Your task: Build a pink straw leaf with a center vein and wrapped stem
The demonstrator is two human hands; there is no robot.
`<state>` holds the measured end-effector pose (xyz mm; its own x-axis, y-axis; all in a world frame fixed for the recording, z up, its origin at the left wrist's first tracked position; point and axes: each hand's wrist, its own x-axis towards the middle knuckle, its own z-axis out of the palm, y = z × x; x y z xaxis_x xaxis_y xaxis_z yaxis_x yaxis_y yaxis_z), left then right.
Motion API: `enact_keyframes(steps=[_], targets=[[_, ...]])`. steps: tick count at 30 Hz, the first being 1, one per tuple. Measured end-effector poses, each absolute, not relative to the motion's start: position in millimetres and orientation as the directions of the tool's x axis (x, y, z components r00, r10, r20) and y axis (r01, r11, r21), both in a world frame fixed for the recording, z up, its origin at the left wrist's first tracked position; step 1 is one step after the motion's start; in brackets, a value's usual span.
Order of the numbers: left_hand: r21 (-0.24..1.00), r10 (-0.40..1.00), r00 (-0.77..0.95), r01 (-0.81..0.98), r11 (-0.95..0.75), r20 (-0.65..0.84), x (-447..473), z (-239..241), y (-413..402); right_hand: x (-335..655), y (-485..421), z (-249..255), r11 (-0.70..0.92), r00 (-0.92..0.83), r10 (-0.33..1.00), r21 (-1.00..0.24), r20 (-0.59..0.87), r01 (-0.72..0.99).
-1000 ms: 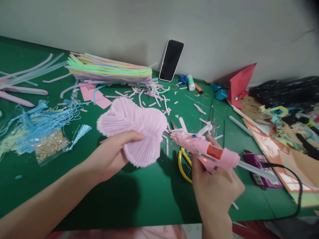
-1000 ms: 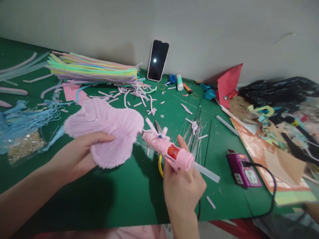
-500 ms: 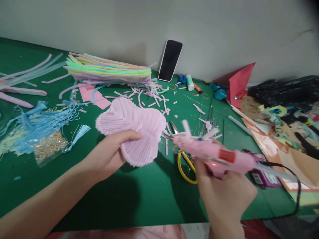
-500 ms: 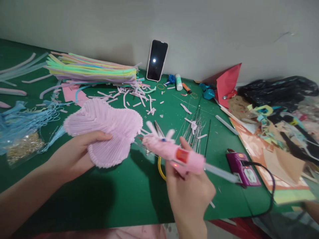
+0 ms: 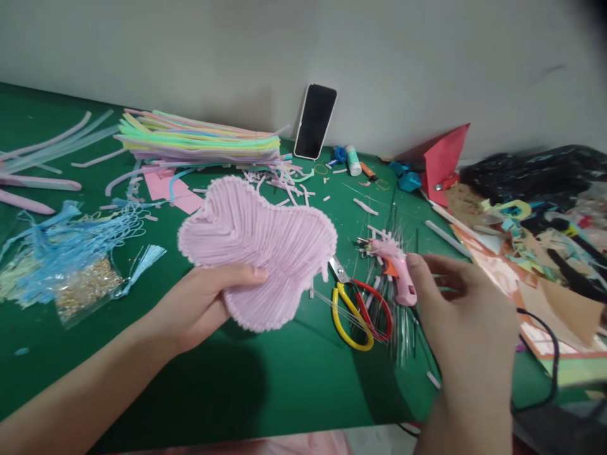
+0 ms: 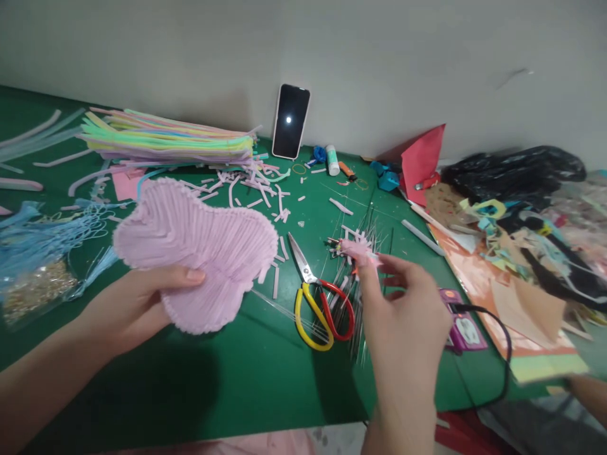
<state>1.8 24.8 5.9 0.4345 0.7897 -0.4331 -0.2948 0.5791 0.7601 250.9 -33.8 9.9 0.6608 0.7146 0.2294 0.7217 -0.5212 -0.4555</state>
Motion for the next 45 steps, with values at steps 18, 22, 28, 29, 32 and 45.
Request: enact_keyframes(steps=[18,22,28,29,32,45], targets=[[0.782,0.818,0.421,-0.315,0.538,-0.393,-4,5,28,202,-37,24,-0.29,0.1,0.957,-0.863,-0.274,0.414],[0.794,0.822,0.432,-0.312,0.522,-0.371,-7,0,28,197,-31,16,-0.299,0.088,0.954,-0.906,-0.286,0.3],[0.808,0.819,0.433,-0.28,0.519,-0.376,-7,-2,28,191,-30,10,-0.301,0.094,0.953,-0.924,-0.287,0.234],[0.807,0.817,0.436,-0.278,0.521,-0.377,-7,-2,28,190,-30,11,-0.295,0.099,0.955,-0.925,-0.279,0.24],[0.8,0.805,0.449,-0.269,0.536,-0.388,-6,0,29,188,-31,13,-0.283,0.114,0.958,-0.923,-0.261,0.262],[0.761,0.764,0.501,-0.276,0.586,-0.407,-4,3,28,178,-34,4,-0.185,0.183,0.972,-0.958,-0.146,0.22]])
